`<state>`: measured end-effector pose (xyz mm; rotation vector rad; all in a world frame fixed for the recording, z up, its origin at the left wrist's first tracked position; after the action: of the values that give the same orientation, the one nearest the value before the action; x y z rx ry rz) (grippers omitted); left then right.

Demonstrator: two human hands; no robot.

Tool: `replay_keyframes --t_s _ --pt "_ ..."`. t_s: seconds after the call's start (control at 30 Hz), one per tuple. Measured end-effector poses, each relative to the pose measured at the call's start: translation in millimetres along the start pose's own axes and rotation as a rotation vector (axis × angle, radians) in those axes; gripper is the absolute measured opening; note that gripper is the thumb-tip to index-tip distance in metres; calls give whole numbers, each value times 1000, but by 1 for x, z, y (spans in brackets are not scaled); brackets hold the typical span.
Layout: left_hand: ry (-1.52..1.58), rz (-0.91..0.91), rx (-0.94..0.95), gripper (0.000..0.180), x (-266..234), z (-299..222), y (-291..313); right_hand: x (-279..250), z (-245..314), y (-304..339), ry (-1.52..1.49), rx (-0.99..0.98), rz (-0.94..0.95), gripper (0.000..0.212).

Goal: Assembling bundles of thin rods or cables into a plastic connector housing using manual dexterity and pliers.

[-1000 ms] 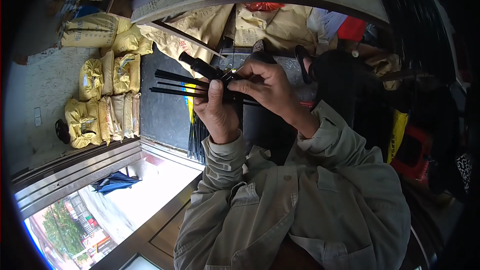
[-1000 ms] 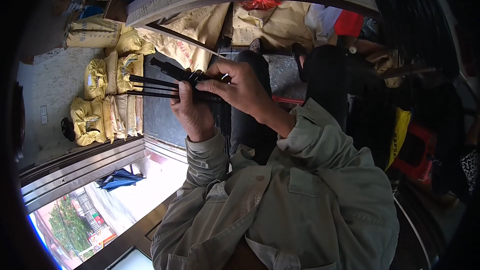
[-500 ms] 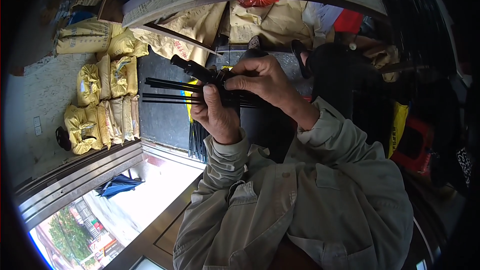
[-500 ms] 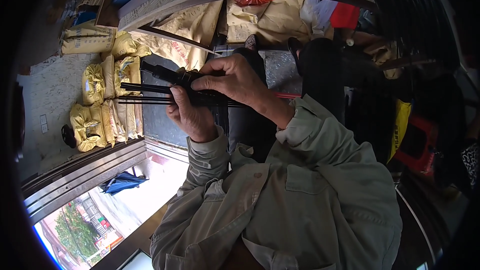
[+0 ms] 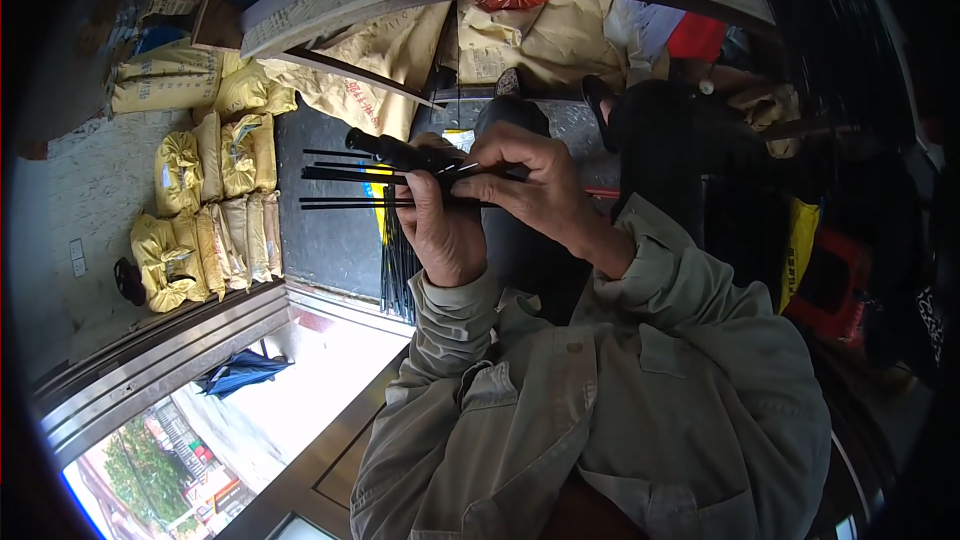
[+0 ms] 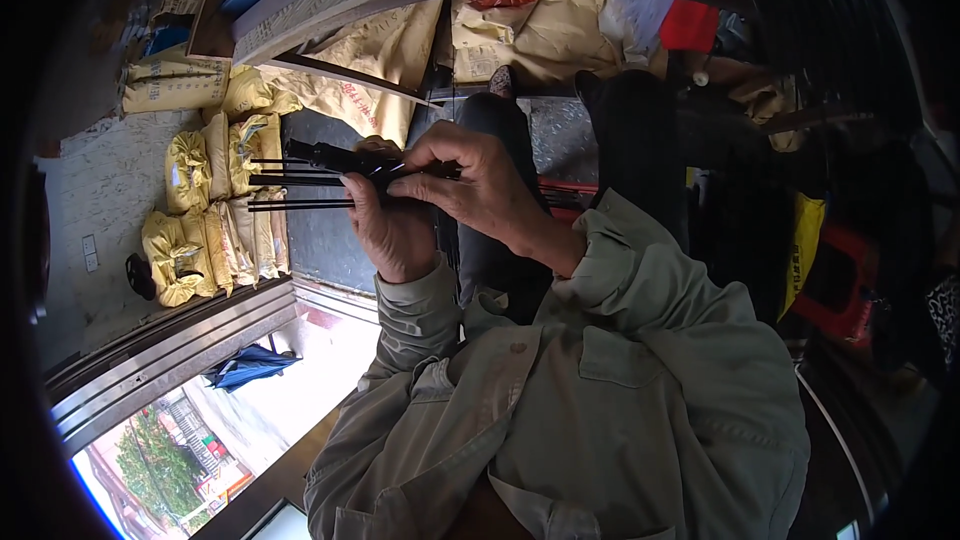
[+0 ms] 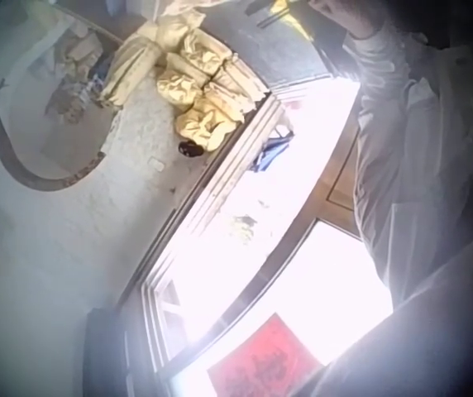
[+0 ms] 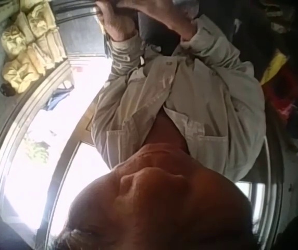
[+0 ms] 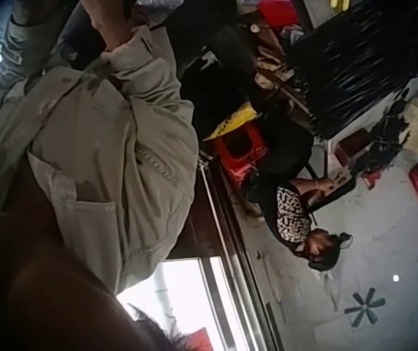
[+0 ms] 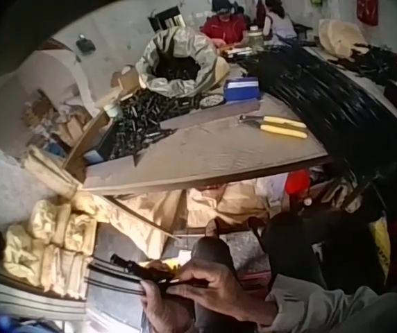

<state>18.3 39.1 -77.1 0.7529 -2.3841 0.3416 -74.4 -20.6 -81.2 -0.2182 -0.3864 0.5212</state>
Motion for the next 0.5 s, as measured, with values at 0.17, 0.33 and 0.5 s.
replay_keyframes --t_s 0.17,0.33,0.5 --pt "-38 -42 73 30 1 5 3 0 3 0 101 -56 -23 12" --pt "-113 -100 192 32 4 8 6 -2 -3 -5 27 92 8 12" --pt "-225 -146 285 38 8 8 6 -4 0 -8 -12 197 76 13"
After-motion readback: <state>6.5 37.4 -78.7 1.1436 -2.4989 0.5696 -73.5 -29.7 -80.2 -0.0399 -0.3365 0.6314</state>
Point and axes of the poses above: each hand's wrist, its own y-axis away from the middle knuckle, its own x-axis out of the palm, z = x × y, the point moved 2 cm from there along -y, towards the middle knuckle, and after that the axes turned 4 degrees about -z, right-handed, at the moved point
